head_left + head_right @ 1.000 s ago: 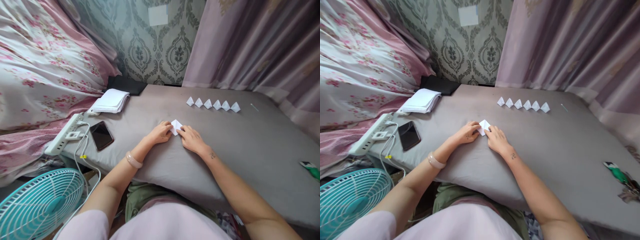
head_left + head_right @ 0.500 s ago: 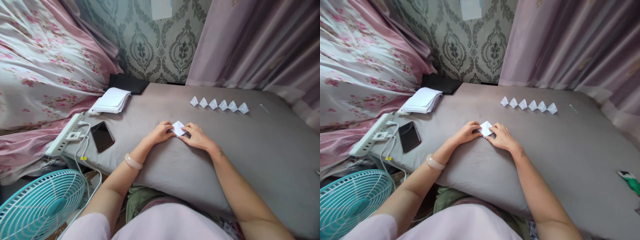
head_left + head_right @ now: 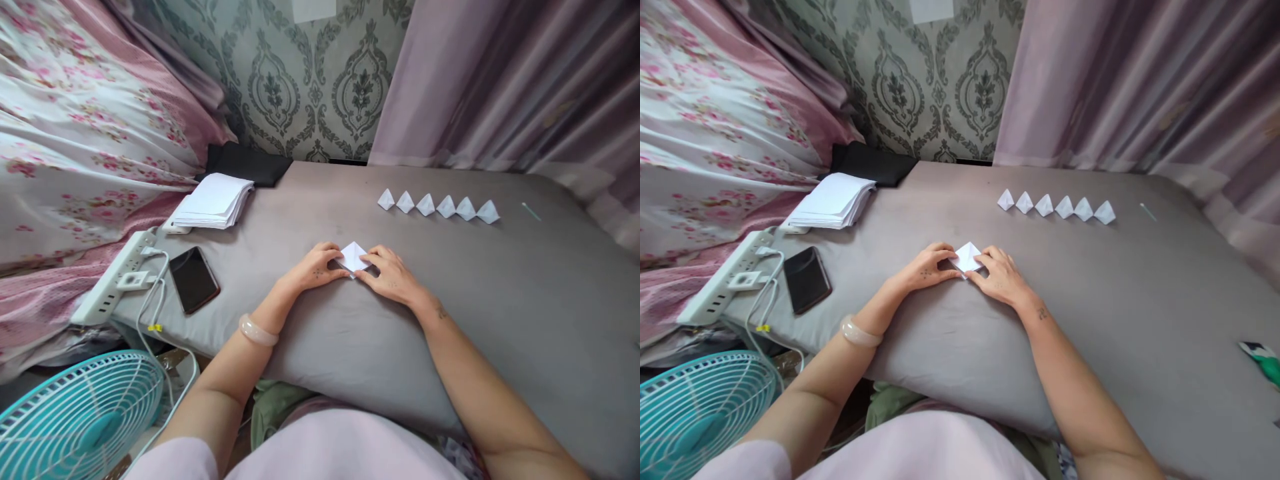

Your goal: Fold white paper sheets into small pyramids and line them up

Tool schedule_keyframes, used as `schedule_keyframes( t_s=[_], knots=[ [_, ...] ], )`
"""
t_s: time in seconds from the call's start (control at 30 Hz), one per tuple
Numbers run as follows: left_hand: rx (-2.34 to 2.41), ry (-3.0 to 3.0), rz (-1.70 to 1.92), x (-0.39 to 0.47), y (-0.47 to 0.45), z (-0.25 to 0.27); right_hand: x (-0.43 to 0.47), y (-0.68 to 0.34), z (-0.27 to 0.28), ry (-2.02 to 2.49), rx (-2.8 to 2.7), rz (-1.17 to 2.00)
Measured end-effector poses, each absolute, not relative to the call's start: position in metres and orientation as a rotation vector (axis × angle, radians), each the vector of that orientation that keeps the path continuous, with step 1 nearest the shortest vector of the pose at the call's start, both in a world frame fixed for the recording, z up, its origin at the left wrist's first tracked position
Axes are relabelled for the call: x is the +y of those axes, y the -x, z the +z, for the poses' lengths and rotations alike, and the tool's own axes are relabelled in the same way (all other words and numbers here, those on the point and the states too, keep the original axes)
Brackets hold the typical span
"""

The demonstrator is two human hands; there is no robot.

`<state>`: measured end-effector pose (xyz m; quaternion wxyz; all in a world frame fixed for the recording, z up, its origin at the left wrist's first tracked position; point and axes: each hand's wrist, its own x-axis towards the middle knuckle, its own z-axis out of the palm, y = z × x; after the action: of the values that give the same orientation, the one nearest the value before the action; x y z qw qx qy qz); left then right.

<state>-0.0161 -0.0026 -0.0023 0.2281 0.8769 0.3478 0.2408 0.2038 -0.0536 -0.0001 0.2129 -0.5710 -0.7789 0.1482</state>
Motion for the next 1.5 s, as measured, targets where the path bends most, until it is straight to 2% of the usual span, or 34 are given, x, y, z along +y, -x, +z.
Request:
schedule_keyframes(
  t_s=[0.3,0.73,1.13,1.5],
  knots=[
    [1.024,-2.414,0.725,0.003,0.013,-0.010,-0.053,-0.208,-0.002,1.577,-2.090,0.421],
    [1.368,-1.992,0.763,-0.001,0.004,-0.002,-0.040,-0.210,-0.011,1.663,-1.730,0.493],
    [1.471,-1.960,0.760,-0.001,-0.002,-0.006,-0.033,-0.206,-0.019,1.728,-1.672,0.374],
    [1.462,-2.028,0.783,0.000,-0.005,-0.015,-0.029,-0.206,-0.022,1.759,-1.627,0.424]
  ],
)
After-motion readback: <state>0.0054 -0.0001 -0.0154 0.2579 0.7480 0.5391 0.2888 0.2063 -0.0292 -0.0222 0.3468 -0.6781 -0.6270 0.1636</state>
